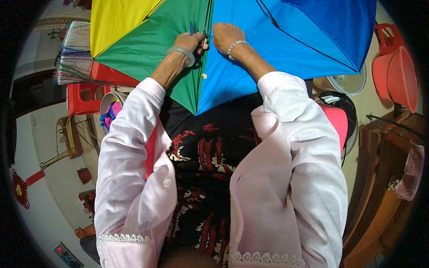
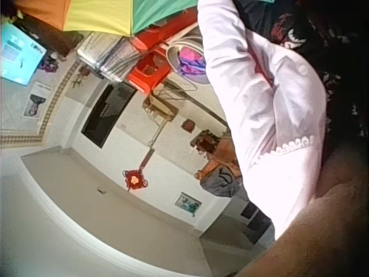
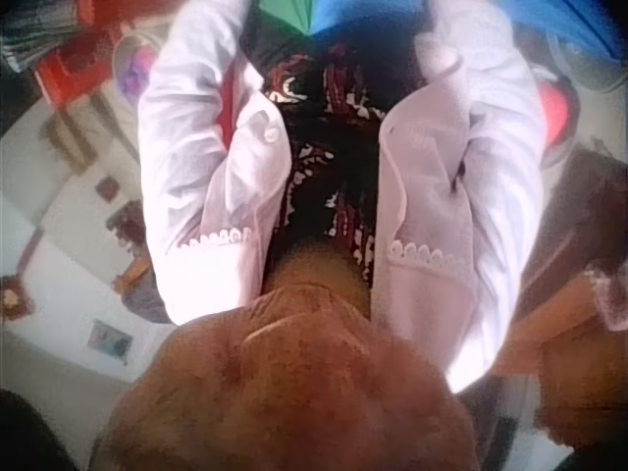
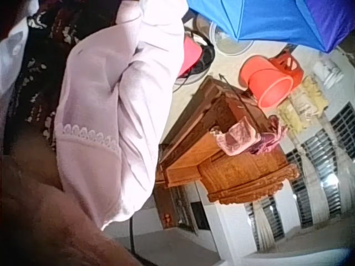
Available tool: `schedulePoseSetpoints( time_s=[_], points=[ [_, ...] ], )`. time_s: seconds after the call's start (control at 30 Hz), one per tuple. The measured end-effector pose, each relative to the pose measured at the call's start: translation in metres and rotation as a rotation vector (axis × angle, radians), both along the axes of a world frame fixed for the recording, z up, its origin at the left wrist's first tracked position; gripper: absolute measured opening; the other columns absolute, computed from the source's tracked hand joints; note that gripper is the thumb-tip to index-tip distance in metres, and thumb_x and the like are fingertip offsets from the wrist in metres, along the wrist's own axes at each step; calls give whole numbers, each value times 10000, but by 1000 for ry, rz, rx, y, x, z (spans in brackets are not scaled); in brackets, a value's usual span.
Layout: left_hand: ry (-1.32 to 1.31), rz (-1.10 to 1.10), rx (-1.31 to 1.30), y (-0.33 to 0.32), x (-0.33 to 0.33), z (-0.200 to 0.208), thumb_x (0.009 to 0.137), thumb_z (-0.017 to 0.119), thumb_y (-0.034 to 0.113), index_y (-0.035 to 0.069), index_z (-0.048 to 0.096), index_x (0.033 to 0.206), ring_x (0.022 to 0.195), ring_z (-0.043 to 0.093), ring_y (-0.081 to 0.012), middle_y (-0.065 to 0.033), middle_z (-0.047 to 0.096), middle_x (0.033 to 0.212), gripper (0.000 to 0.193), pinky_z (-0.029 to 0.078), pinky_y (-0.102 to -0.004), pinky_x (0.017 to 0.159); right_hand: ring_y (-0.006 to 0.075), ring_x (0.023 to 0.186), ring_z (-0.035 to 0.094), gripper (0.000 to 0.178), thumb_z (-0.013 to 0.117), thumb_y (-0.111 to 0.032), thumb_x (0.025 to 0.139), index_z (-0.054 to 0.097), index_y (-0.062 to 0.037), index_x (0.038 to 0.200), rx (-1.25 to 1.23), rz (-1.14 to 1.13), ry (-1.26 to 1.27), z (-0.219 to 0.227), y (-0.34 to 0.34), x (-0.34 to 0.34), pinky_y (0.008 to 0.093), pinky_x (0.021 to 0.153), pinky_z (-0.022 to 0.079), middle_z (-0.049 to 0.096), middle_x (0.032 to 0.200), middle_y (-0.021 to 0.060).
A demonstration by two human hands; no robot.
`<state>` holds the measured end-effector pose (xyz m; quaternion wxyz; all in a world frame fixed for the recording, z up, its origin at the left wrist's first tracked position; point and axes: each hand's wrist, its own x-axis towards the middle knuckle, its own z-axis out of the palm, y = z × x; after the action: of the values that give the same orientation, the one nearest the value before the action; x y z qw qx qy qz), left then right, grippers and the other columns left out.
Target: Repairing a multi-colored umbrella by sewing the fabric to the frame components.
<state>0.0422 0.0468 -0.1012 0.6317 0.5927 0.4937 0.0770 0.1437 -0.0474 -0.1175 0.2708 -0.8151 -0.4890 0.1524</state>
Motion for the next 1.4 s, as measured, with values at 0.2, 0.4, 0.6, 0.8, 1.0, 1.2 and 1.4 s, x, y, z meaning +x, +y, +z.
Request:
schedulePoseSetpoints(
  time_s=[0.2, 0.4, 0.6, 0.8, 1.0, 1.2, 1.4],
  points=[
    [-35, -19, -2, 2, -1, 0, 835, 486, 77, -45, 488, 743, 437, 521, -157, -113, 564, 606, 153, 363, -255, 355, 352, 744, 562, 96, 510, -115, 715, 544, -33, 752, 36, 1, 2, -3, -1, -2, 430, 641, 434, 592, 739, 168],
    [-52, -16, -20, 2, -1, 0, 829, 482, 68, -45, 494, 744, 421, 505, -155, -119, 567, 604, 142, 359, -254, 354, 356, 731, 556, 95, 502, -114, 721, 537, -29, 748, 83, 1, 10, -10, 2, -2, 436, 638, 426, 584, 722, 176],
    [-33, -36, -31, 4, -2, -2, 820, 487, 73, -54, 503, 732, 392, 468, -147, -131, 570, 599, 156, 353, -250, 352, 359, 697, 549, 82, 488, -97, 733, 523, -24, 728, 216, 21, -4, -15, 3, -2, 438, 610, 420, 576, 700, 179],
    [-74, -19, -48, 2, -1, -2, 823, 490, 78, -62, 512, 706, 378, 453, -143, -137, 569, 595, 184, 354, -249, 349, 362, 683, 552, 74, 498, -83, 733, 528, -16, 722, 283, 53, -29, -20, 8, 2, 436, 593, 425, 571, 698, 186],
    [-132, 14, -132, 2, -2, -4, 826, 491, 62, -73, 520, 725, 387, 476, -148, -137, 567, 592, 171, 355, -246, 338, 379, 712, 559, 81, 512, -90, 739, 548, -17, 740, 194, 147, 34, -9, 10, 8, 452, 622, 443, 578, 722, 191],
    [-149, 79, -135, -3, 1, -3, 820, 485, 46, -75, 521, 738, 401, 501, -155, -136, 567, 592, 151, 367, -242, 336, 378, 699, 552, 78, 513, -92, 735, 535, -18, 727, 257, 182, 63, -9, 11, 12, 446, 614, 439, 573, 714, 186],
    [-146, 149, 5, -10, 0, -9, 812, 457, 66, -83, 518, 744, 432, 512, -167, -167, 591, 632, 174, 399, -256, 385, 367, 722, 564, 81, 529, -96, 727, 534, -16, 734, 150, 70, 185, -9, 8, 8, 428, 628, 449, 589, 742, 184]
  ],
)
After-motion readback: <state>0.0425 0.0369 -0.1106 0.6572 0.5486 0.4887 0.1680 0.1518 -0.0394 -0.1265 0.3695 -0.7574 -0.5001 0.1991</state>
